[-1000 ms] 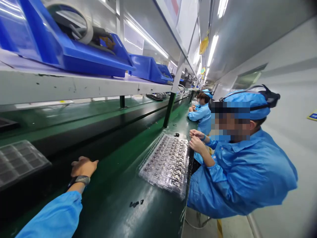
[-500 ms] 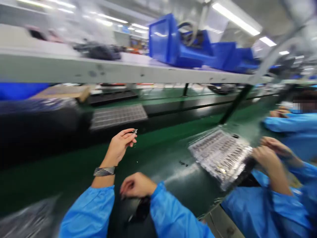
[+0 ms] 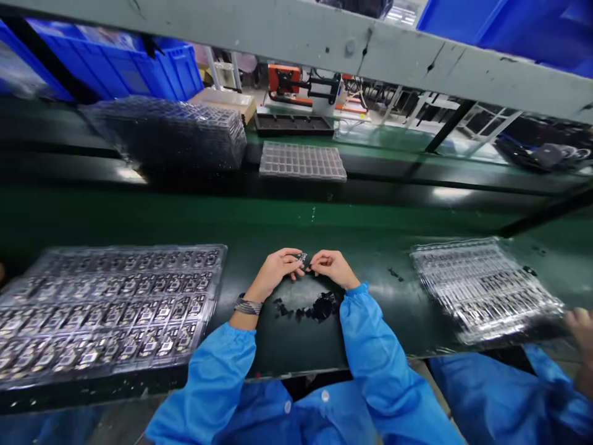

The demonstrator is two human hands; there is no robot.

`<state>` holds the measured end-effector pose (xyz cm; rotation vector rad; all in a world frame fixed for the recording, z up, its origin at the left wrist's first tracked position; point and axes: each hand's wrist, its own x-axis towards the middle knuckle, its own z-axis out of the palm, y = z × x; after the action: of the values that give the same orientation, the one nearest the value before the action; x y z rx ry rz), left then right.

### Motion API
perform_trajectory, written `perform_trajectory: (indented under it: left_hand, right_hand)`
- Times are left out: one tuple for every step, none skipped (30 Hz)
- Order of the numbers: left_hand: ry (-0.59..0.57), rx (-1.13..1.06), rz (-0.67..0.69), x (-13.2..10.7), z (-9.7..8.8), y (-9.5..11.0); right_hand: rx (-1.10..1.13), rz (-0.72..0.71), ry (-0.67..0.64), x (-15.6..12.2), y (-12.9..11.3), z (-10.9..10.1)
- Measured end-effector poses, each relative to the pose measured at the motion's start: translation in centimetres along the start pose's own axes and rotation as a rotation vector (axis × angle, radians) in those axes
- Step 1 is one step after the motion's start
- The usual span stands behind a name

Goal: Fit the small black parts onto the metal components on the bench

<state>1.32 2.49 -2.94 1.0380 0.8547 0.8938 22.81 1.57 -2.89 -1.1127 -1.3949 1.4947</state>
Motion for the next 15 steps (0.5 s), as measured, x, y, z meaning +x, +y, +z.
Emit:
perform_trajectory:
  left_hand:
    - [-0.022,0.012,-0.001,0.0,0.3,-0.1]
    - [-0.035,0.018,-0.001,0.0,0.6,-0.2]
    - [-0.041,0.021,0.000,0.0,0.8,-0.3]
    - [-0.043,0.021,0.003,0.0,1.0,-0.4]
    - [-0.041,0.022,0.006,0.0,1.1,-0.5]
    - [-0.038,0.023,0.009,0.0,1.2,-0.6]
    - [-0.034,0.025,0.012,0.0,1.2,-0.7]
    - [-0.030,0.025,0.016,0.0,1.3,-0.8]
    - [-0.027,0.024,0.019,0.0,1.3,-0.8]
    - [-0.026,0.023,0.022,0.1,1.3,-0.8]
    - [-0.027,0.022,0.026,0.1,1.4,-0.9]
    - [-0.028,0.022,0.029,0.1,1.4,-0.9]
    - [-0.030,0.025,0.032,0.1,1.5,-0.9]
    - [-0.032,0.031,0.035,0.1,1.5,-0.9]
    - [-0.034,0.038,0.037,0.1,1.5,-0.8]
  right_hand:
    - [-0.004,-0.007,0.026,0.0,0.0,-0.1]
    - [-0.007,-0.013,0.045,0.1,-0.1,-0.2]
    - [-0.010,-0.018,0.058,0.1,-0.1,-0.3]
    - [-0.013,-0.021,0.067,0.1,-0.1,-0.3]
    - [-0.013,-0.021,0.075,0.0,-0.1,-0.3]
    - [-0.012,-0.022,0.084,0.0,-0.2,-0.3]
    - [-0.011,-0.023,0.093,-0.1,-0.2,-0.2]
    - [-0.009,-0.025,0.100,-0.1,-0.3,-0.2]
    - [-0.007,-0.029,0.108,-0.1,-0.3,-0.1]
    - [-0.008,-0.032,0.115,-0.1,-0.3,-0.1]
    - [-0.011,-0.032,0.120,-0.1,-0.4,0.0]
    - [-0.016,-0.031,0.123,-0.1,-0.4,0.0]
    - [-0.022,-0.028,0.123,0.0,-0.3,0.0]
    - [-0.026,-0.027,0.123,0.0,-0.3,0.1]
    - [-0.029,-0.027,0.122,0.0,-0.2,0.1]
